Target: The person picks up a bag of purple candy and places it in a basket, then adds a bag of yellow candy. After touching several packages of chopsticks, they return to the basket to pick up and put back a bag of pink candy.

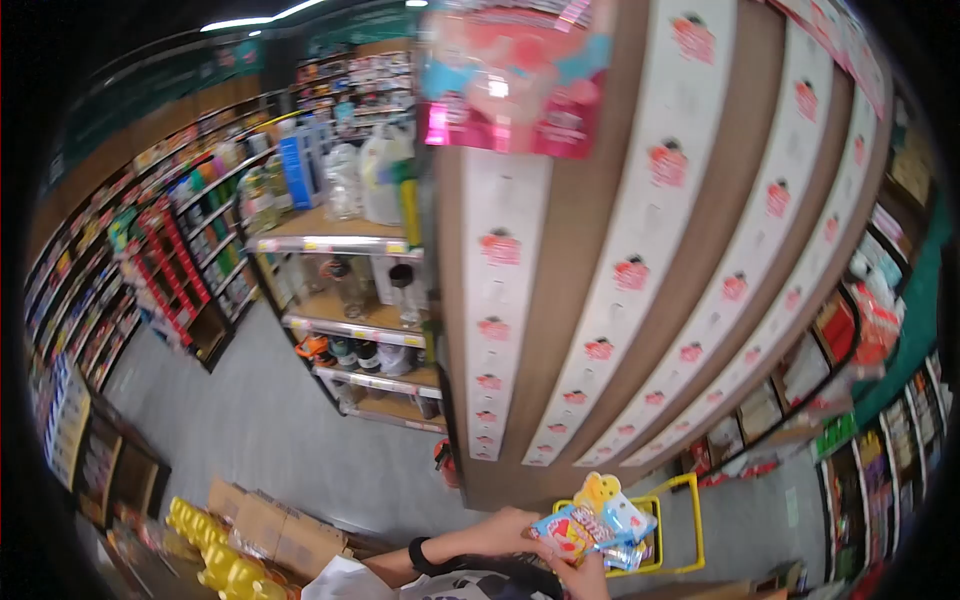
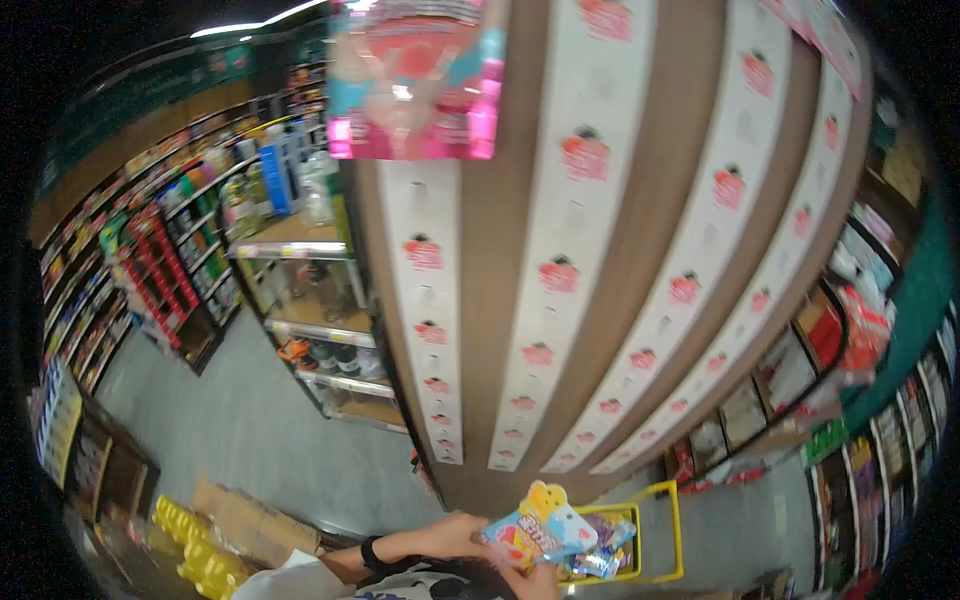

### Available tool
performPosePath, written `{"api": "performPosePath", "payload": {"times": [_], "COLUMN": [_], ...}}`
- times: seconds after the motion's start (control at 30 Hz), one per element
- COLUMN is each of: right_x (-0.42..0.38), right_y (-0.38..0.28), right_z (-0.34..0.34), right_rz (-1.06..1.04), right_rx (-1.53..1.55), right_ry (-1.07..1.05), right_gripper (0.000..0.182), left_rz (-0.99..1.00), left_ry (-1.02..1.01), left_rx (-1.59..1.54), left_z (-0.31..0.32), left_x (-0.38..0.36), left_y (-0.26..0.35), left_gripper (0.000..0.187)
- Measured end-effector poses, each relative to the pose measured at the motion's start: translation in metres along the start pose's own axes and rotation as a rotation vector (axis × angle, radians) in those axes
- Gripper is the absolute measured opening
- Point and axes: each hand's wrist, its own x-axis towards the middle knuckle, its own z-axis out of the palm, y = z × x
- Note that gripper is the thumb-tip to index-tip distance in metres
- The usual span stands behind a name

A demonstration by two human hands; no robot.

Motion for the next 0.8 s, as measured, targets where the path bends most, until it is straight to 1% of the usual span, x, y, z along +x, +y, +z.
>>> {"api": "performPosePath", "payload": {"times": [0.03, 0.1, 0.13, 0.17, 0.2, 0.23, 0.3, 0.33, 0.37, 0.43, 0.47, 0.5, 0.53, 0.63, 0.73, 0.8], "right_x": [0.012, 0.019, 0.017, 0.013, 0.015, 0.014, 0.013, 0.015, 0.019, 0.018, 0.021, 0.024, 0.027, 0.032, 0.040, 0.046], "right_y": [0.034, 0.040, 0.021, 0.005, 0.018, 0.015, 0.011, 0.020, 0.029, 0.009, 0.012, 0.018, 0.021, 0.019, 0.026, 0.025], "right_z": [0.002, -0.001, -0.008, -0.014, -0.013, -0.014, -0.018, -0.019, -0.018, -0.026, -0.027, -0.028, -0.027, -0.031, -0.034, -0.032], "right_rz": [-0.141, -0.278, -0.215, -0.151, -0.131, -0.103, -0.091, -0.115, -0.179, -0.049, -0.069, -0.093, -0.148, -0.137, -0.060, -0.119], "right_rx": [0.165, -0.026, -0.056, -0.078, -0.072, -0.043, 0.004, -0.014, 0.070, 0.245, 0.248, 0.246, 0.336, 0.289, 0.099, 0.157], "right_ry": [0.040, 0.186, 0.160, 0.132, 0.139, 0.147, 0.151, 0.173, 0.178, 0.111, 0.110, 0.106, 0.097, 0.077, -0.003, 0.011], "right_gripper": [0.039, 0.027, 0.035, 0.044, 0.042, 0.042, 0.046, 0.051, 0.051, 0.048, 0.048, 0.047, 0.047, 0.045, 0.047, 0.048], "left_rz": [-0.071, 0.037, 0.159, 0.070, 0.050, 0.026, 0.004, -0.014, 0.000, 0.022, -0.016, -0.014, -0.010, -0.041, -0.019, -0.038], "left_ry": [-0.036, 0.039, 0.129, 0.067, 0.052, 0.045, 0.018, 0.013, 0.020, 0.037, 0.025, 0.021, 0.023, -0.006, 0.000, -0.007], "left_rx": [0.005, 0.041, -0.024, -0.009, -0.045, -0.081, -0.099, -0.106, -0.028, 0.133, 0.080, 0.039, -0.004, -0.084, -0.117, -0.196], "left_z": [0.000, 0.009, 0.012, 0.009, 0.006, 0.003, 0.002, 0.001, 0.002, 0.005, 0.002, 0.003, 0.004, -0.001, -0.004, -0.009], "left_x": [0.006, 0.018, 0.022, 0.025, 0.025, 0.026, 0.032, 0.033, 0.038, 0.043, 0.044, 0.045, 0.044, 0.048, 0.053, 0.055], "left_y": [-0.002, -0.022, -0.020, -0.020, -0.011, 0.000, 0.010, 0.013, 0.007, -0.013, 0.002, 0.002, 0.000, 0.009, 0.002, 0.012], "left_gripper": [0.047, 0.047, 0.046, 0.043, 0.041, 0.040, 0.038, 0.037, 0.037, 0.035, 0.031, 0.030, 0.029, 0.026, 0.024, 0.022]}}
